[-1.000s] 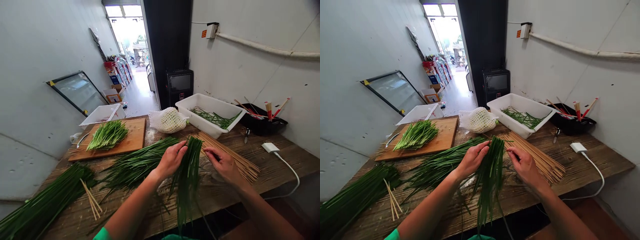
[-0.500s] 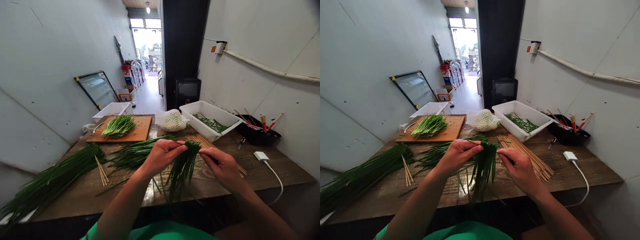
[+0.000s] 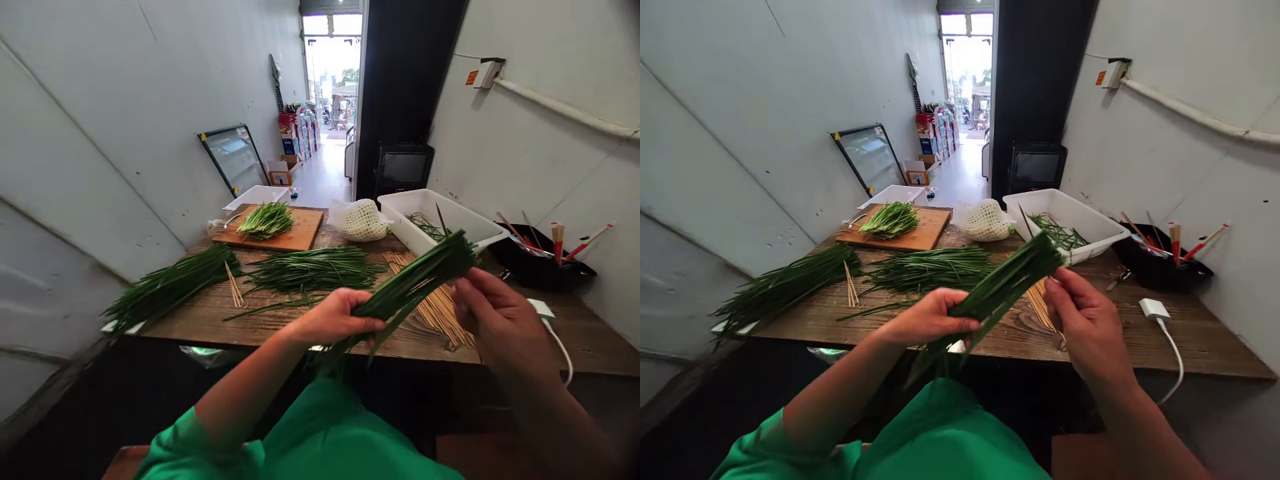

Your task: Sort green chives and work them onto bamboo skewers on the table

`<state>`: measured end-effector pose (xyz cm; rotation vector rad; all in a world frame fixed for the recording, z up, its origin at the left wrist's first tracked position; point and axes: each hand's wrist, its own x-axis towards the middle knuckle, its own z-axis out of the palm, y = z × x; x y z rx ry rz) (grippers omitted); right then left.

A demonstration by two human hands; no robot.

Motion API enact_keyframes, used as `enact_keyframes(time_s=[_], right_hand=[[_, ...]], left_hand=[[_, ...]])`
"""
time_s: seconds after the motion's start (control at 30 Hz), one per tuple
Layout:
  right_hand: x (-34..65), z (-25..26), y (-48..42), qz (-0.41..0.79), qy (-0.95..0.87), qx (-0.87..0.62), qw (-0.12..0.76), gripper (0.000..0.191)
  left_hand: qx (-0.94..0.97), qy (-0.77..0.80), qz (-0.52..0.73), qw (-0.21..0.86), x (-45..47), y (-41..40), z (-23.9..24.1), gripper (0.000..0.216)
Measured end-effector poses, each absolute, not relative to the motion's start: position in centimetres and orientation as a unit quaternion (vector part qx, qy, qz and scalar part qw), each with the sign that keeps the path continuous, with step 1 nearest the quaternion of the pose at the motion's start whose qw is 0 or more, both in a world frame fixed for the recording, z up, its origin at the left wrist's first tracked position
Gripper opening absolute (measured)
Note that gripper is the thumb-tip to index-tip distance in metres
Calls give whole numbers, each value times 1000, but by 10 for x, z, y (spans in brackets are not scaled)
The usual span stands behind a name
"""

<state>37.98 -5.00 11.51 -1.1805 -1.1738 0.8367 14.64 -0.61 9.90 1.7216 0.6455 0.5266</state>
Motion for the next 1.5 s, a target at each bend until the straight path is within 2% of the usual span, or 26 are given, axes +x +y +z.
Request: enact_keyframes(time_s=[0.07,0.2,0.3,0.5,0.67,0.8,0.93,1.03,1.17,1.33,1.43,1.5], right_hand=[[391,77,-44,411,-444,-526,598,25],[410,2,-32,461,-378,-584,551,36],[419,-26,-28,462,-304,-611,566,44],[415,-26,-29,461,-297,-598,584,41],[410,-32,-31,419,-301,-602,610,41],[413,-40,-30,392,-305,-609,619,44],[414,-39,-27,403,-306,-611,609,44],[412,-31,-28,421,-299,-607,604,43],[403,-7,-38,416,-323,-584,617,33],[391,37,-50,442,-335,-555,620,34],[384,41,-42,503,-351,-532,584,33],[376,29,-30,532,-365,-545,535,32]], left_hand=[[804,347,188,444,121,-13,73,22],[876,410,145,209,69,-15,32,28],[916,363,110,131,54,-7,9,39],[963,246,45,99,47,18,-17,41],[968,223,60,99,23,39,-8,38],[965,224,68,117,0,54,-1,26],[975,217,36,43,-11,85,-1,17],[972,232,29,-7,-7,106,2,20],[975,222,18,12,3,104,20,23],[962,206,-52,171,26,95,73,28],[942,306,-10,135,62,120,95,23],[920,375,44,102,95,145,93,20]])
